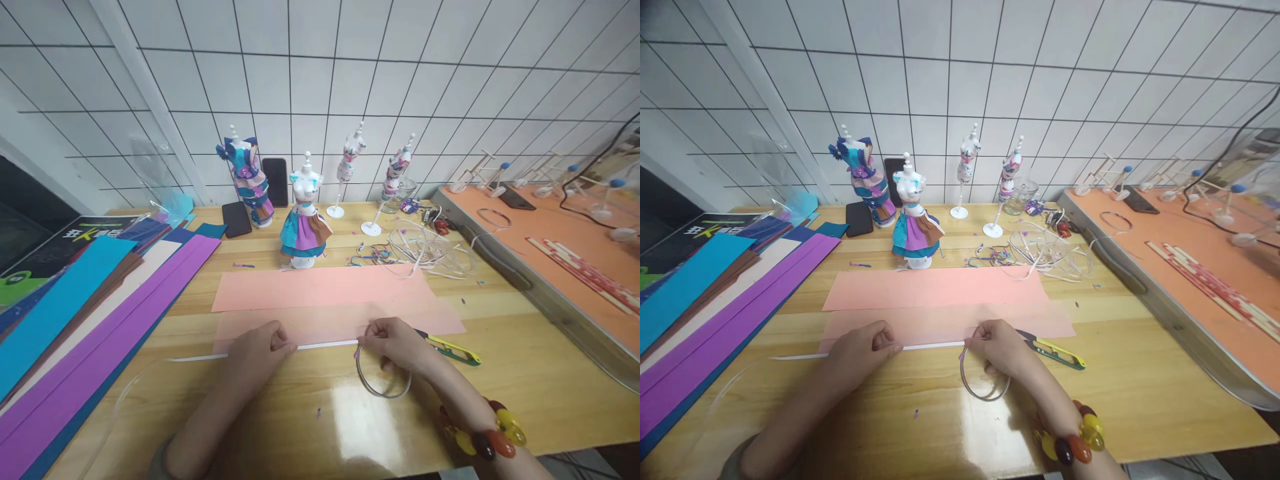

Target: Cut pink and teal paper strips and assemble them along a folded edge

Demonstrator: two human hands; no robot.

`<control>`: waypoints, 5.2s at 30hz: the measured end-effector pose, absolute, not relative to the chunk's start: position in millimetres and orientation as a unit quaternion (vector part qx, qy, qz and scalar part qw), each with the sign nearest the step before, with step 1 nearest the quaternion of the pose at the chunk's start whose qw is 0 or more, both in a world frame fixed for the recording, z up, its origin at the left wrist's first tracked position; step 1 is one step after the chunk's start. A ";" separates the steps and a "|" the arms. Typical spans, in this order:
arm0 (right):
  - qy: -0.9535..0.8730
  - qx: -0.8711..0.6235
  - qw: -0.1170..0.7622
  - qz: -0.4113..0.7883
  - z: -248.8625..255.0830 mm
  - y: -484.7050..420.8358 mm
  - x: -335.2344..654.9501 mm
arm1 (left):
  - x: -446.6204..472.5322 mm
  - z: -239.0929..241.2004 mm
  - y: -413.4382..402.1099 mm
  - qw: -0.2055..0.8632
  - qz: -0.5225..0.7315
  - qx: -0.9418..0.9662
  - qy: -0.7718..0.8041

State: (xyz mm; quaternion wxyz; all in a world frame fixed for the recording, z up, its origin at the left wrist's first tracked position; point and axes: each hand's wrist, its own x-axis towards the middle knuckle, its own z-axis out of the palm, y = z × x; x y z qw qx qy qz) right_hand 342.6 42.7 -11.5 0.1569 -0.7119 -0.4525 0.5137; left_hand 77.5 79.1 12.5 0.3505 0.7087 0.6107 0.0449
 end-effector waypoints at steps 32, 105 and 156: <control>-0.448 -0.746 0.124 0.477 -6.7 48.3 338.5 | 79.3 10.0 81.4 0.334 0.021 0.712 0.617; -0.609 -0.708 0.285 0.218 6.5 -14.6 413.9 | 198.4 5.4 66.3 0.231 -0.052 0.836 0.496; -0.449 -0.609 0.396 0.520 11.9 -4.0 372.6 | 198.5 6.2 65.6 0.225 -0.041 0.843 0.487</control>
